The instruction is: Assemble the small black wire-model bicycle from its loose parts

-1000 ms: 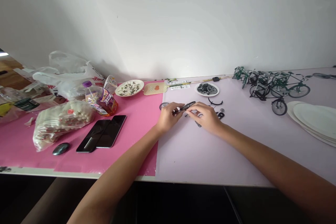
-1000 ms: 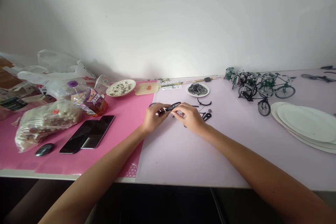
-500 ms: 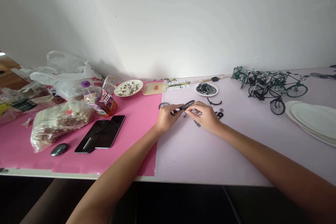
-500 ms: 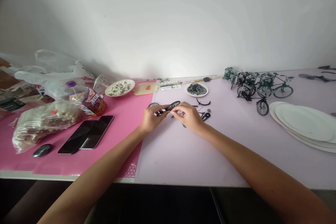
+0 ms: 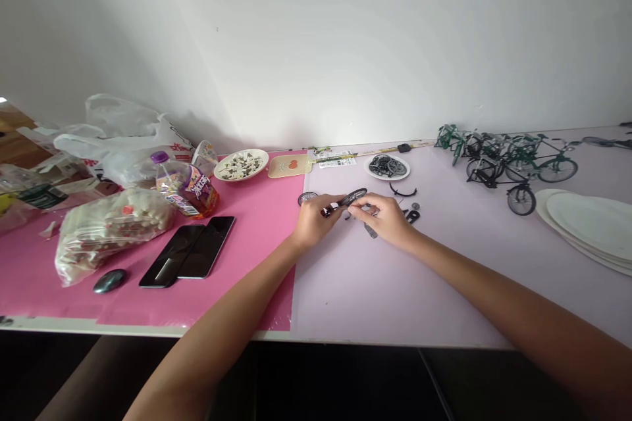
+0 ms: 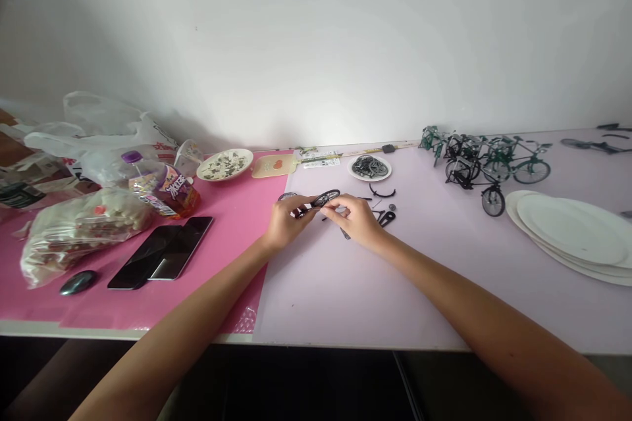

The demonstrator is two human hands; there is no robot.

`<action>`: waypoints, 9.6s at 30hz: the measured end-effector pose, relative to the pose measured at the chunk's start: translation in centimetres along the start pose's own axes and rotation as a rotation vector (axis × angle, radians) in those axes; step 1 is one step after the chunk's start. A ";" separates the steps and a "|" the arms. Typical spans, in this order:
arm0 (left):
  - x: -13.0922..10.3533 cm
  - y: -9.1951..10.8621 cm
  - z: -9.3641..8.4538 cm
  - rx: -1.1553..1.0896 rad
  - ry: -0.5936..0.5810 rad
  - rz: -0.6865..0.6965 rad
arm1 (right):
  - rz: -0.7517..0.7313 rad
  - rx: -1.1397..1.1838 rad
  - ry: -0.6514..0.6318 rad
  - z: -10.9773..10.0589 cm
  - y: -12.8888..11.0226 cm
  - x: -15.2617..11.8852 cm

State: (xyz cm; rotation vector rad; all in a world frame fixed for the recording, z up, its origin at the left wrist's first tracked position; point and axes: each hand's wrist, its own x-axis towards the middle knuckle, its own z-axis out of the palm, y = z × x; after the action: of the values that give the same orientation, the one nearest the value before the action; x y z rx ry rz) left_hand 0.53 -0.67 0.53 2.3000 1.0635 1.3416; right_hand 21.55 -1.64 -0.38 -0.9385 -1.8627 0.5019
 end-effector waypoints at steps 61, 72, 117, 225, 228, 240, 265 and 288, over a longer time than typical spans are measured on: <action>0.2 -0.3 -0.1 -0.052 -0.051 -0.073 | 0.165 0.124 0.028 0.2 -0.8 -0.2; 0.3 -0.1 0.0 -0.163 -0.007 -0.226 | -0.191 -0.087 -0.007 -0.5 -0.3 0.2; 0.4 0.9 -0.6 -0.109 -0.051 -0.170 | -0.034 -0.133 0.254 0.0 0.6 0.0; 1.3 -0.8 -3.4 0.465 0.208 0.070 | -0.228 -0.416 -0.146 -0.4 0.8 0.1; 1.2 -0.5 -3.1 0.456 0.191 0.121 | -0.226 -0.320 -0.109 -0.3 0.4 0.2; 0.0 2.9 0.6 -0.276 0.087 -0.363 | -0.173 -0.092 0.110 0.4 -0.8 -0.2; -0.3 2.8 1.2 -0.410 0.045 -0.456 | -0.044 -0.026 0.103 1.2 -0.1 -0.6; -0.4 2.0 1.1 -0.408 0.029 -0.445 | -0.118 -0.058 0.084 0.7 -0.9 -0.2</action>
State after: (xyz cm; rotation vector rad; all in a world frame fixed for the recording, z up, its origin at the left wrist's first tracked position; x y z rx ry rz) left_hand 2.24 -2.17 0.77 1.6399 1.1044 1.2667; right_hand 20.67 -2.33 -0.26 -0.8684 -1.8523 0.3340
